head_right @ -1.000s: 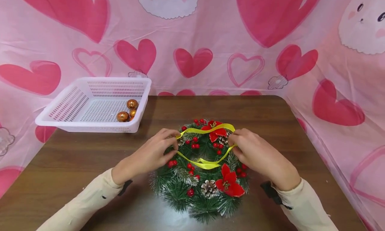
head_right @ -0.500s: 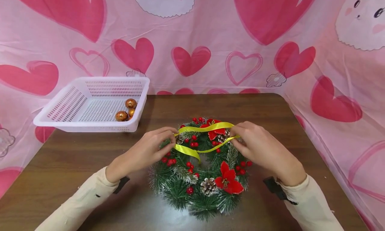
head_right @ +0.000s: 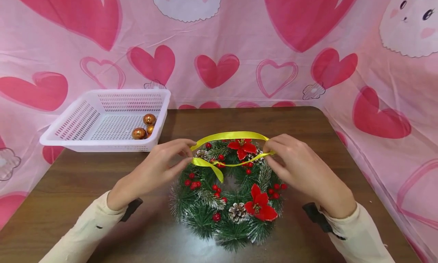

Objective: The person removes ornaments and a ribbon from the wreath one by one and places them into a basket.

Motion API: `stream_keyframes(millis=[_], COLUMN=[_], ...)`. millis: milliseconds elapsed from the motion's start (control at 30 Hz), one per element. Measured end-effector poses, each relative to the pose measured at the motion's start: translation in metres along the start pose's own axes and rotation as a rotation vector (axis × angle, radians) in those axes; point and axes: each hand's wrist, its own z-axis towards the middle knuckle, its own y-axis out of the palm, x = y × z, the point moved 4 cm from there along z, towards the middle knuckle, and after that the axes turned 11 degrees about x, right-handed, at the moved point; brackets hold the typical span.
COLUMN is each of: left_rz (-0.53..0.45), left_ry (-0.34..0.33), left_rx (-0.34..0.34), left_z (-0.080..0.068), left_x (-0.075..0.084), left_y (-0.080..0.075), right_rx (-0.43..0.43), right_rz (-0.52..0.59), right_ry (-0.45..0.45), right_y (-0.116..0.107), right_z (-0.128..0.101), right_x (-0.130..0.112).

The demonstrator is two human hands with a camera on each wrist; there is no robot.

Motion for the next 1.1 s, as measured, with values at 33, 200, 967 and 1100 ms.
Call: stream_keyframes(millis=[33,200,967,1100], left_rz=[-0.002,-0.029,0.062,0.083], left_ry=[0.003,0.009,0.077,0.046], left_rx=[0.008,0.036,0.265,0.277], left_z=[0.0,0.003,0.008,0.005], left_x=[0.001,0.004,-0.002,-0.007], left_y=[-0.003,-0.013,-0.079,-0.087], right_rx=[0.009,0.055,-0.022,-0.041], right_rz=[0.001,0.016,0.092,0.082], right_ry=[-0.007,-0.03,-0.154,-0.173], right_y=[0.0,-0.002,0.023,0.029], right_z=[0.001,0.001,0.056,0.067], right_x=[-0.002,-0.01,-0.042,-0.047])
